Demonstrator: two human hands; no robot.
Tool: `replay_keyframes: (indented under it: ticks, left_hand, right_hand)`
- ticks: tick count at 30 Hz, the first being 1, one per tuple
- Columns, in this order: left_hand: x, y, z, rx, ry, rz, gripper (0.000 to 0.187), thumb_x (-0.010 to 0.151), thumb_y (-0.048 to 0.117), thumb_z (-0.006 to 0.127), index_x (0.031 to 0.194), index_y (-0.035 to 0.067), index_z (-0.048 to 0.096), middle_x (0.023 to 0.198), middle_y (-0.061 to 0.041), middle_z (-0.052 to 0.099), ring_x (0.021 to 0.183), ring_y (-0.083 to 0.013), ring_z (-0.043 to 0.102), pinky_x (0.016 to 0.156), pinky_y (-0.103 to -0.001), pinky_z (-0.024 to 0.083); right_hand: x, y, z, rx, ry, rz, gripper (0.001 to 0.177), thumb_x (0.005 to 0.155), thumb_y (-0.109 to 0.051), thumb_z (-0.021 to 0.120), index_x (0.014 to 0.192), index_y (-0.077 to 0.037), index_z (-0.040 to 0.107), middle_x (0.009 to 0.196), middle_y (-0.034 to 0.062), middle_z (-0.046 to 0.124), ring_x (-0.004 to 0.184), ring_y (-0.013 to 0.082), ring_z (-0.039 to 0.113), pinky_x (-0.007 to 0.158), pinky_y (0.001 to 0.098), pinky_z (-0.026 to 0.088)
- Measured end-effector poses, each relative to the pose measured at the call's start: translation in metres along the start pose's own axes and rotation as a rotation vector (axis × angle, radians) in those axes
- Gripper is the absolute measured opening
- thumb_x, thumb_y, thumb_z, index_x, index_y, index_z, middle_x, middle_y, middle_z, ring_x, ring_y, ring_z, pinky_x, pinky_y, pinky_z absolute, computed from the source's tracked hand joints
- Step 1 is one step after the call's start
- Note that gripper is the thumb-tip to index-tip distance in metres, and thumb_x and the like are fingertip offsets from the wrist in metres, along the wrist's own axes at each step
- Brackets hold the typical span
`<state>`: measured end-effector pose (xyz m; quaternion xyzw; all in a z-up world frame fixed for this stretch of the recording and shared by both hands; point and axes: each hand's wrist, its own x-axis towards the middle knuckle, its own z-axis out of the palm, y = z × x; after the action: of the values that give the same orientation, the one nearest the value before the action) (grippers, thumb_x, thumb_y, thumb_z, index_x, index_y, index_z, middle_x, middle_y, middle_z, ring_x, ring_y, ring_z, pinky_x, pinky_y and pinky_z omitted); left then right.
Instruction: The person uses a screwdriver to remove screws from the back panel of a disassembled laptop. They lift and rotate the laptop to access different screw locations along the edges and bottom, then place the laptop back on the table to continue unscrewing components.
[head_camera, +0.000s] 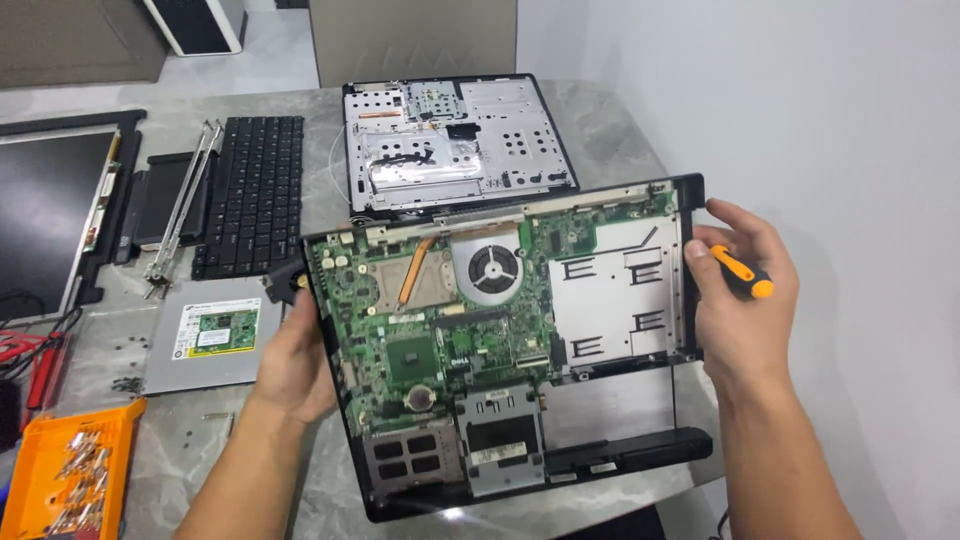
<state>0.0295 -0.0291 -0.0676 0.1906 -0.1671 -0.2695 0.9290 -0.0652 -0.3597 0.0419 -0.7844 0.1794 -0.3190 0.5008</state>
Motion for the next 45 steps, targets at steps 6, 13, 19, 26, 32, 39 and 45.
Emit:
replay_keyframes:
  ticks: [6, 13, 19, 26, 32, 39, 45]
  left_hand:
    - [0.007, -0.008, 0.026, 0.341, 0.659, -0.243, 0.07, 0.091, 0.063, 0.029, 0.124, 0.006, 0.052, 0.102, -0.019, 0.06, 0.097, -0.0356, 0.061, 0.082, -0.05, 0.051]
    - [0.012, -0.016, 0.059, 0.791, 0.948, -0.209, 0.091, 0.076, 0.061, 0.037, 0.149, 0.011, 0.015, 0.159, -0.007, 0.018, 0.146, -0.0254, 0.016, 0.116, -0.048, 0.016]
    - [0.013, -0.016, 0.046, 0.6, 0.896, -0.033, 0.073, 0.08, 0.049, 0.045, 0.139, 0.007, 0.036, 0.14, -0.011, 0.044, 0.129, -0.027, 0.044, 0.103, -0.043, 0.037]
    - [0.015, -0.007, 0.063, 0.407, 0.815, 0.108, 0.069, 0.083, 0.049, 0.039, 0.135, 0.005, 0.047, 0.131, -0.013, 0.059, 0.12, -0.0303, 0.059, 0.095, -0.046, 0.05]
    - [0.011, -0.003, 0.058, 0.625, 0.903, 0.171, 0.093, 0.076, 0.06, 0.043, 0.149, 0.01, 0.015, 0.157, -0.011, 0.022, 0.144, -0.0295, 0.022, 0.112, -0.049, 0.027]
    - [0.007, -0.003, 0.055, 0.618, 0.848, 0.221, 0.094, 0.077, 0.06, 0.043, 0.149, 0.007, 0.014, 0.156, -0.013, 0.023, 0.144, -0.0297, 0.023, 0.112, -0.047, 0.028]
    - [0.008, -0.003, 0.042, 0.62, 0.811, 0.228, 0.098, 0.074, 0.062, 0.048, 0.147, 0.003, 0.018, 0.154, -0.015, 0.028, 0.142, -0.0298, 0.028, 0.112, -0.045, 0.03]
  right_hand:
    - [0.005, 0.0, -0.005, 0.014, -0.002, 0.0, 0.026, 0.089, -0.011, 0.058, 0.115, -0.013, 0.058, 0.101, 0.0059, 0.062, 0.099, 0.0092, 0.058, 0.092, 0.0224, 0.045]
    - [0.002, -0.015, -0.01, -0.082, -0.063, 0.005, 0.023, 0.089, -0.008, 0.057, 0.111, -0.013, 0.063, 0.107, 0.0008, 0.063, 0.104, 0.0092, 0.057, 0.091, 0.0214, 0.044]
    - [-0.016, -0.021, -0.021, -0.157, -0.086, -0.075, 0.024, 0.091, -0.006, 0.053, 0.114, -0.009, 0.06, 0.111, 0.0052, 0.066, 0.108, 0.0127, 0.061, 0.093, 0.0241, 0.043]
    - [-0.077, 0.006, -0.043, -0.052, 0.159, -0.162, 0.032, 0.102, 0.004, 0.043, 0.134, 0.007, 0.042, 0.119, 0.0223, 0.052, 0.114, 0.0323, 0.06, 0.09, 0.0354, 0.052]
    - [-0.106, -0.006, -0.055, -0.097, 0.107, -0.026, 0.024, 0.099, -0.002, 0.039, 0.121, 0.002, 0.047, 0.122, 0.0195, 0.055, 0.102, 0.0282, 0.065, 0.085, 0.0325, 0.051]
    - [-0.108, 0.009, -0.049, 0.008, 0.064, 0.009, 0.035, 0.099, -0.008, 0.042, 0.133, 0.0, 0.039, 0.117, 0.022, 0.055, 0.072, 0.0299, 0.064, 0.067, 0.031, 0.048]
    - [-0.112, 0.015, -0.029, 0.1, -0.015, 0.2, 0.064, 0.093, -0.009, 0.045, 0.153, -0.006, 0.024, 0.091, 0.0113, 0.047, 0.084, 0.0211, 0.054, 0.075, 0.0372, 0.056]
